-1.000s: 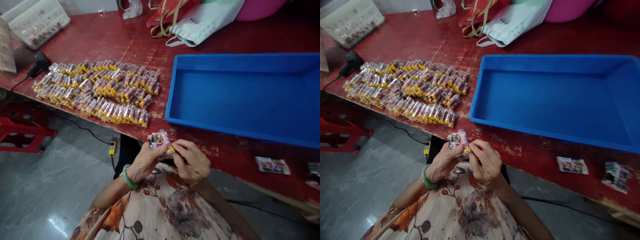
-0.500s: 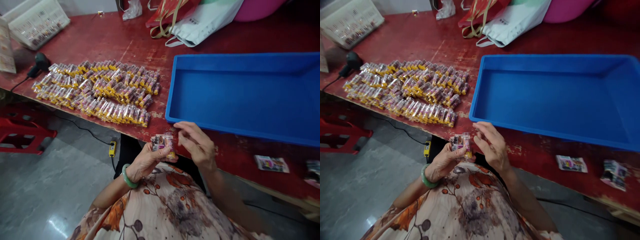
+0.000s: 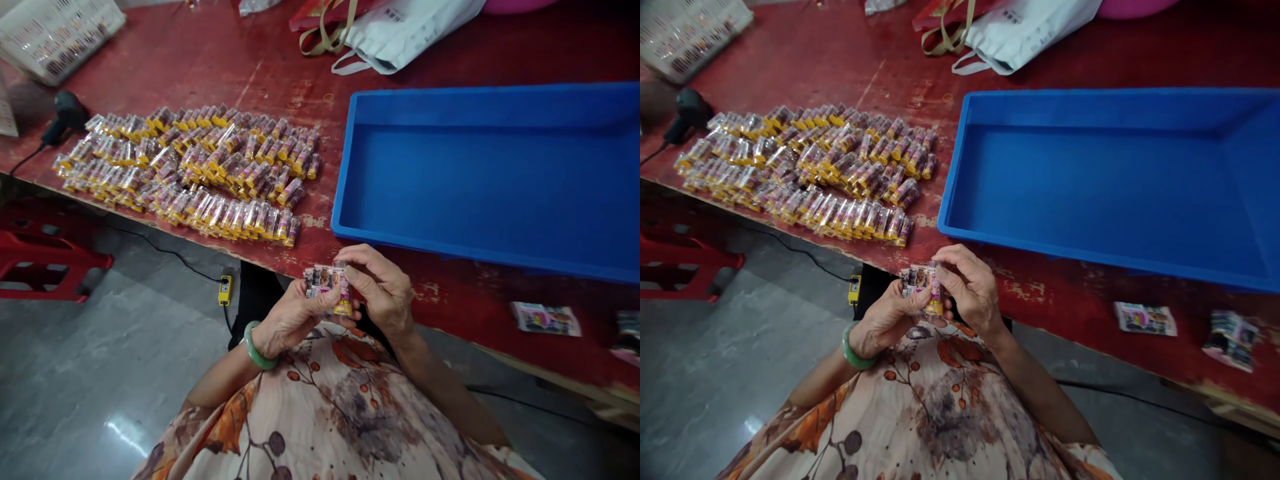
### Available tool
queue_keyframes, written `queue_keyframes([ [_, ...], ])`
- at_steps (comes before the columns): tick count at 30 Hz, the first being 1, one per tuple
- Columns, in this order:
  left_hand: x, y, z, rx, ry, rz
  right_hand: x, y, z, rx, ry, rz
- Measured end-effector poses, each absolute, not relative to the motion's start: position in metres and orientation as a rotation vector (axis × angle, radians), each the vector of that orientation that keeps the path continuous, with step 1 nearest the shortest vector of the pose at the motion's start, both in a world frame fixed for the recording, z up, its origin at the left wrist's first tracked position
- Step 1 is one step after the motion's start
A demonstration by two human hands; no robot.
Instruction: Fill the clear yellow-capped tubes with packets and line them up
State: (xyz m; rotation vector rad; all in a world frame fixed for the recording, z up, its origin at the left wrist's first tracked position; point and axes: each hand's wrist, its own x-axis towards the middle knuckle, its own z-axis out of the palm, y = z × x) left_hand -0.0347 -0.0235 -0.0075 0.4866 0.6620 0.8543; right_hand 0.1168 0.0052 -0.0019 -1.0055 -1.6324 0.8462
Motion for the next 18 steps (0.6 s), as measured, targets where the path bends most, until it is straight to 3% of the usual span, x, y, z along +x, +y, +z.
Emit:
queue_keyframes([
  [12, -0.037, -0.026, -0.011, 0.503, 0.701, 0.913, 0.119, 0.005, -0.014, -1.023, -1.59, 0.849],
  [18, -0.091, -0.022, 0.005, 0.628, 1.013, 1.117, 0.141, -0.004, -0.021, -1.136, -1.48, 0.782],
])
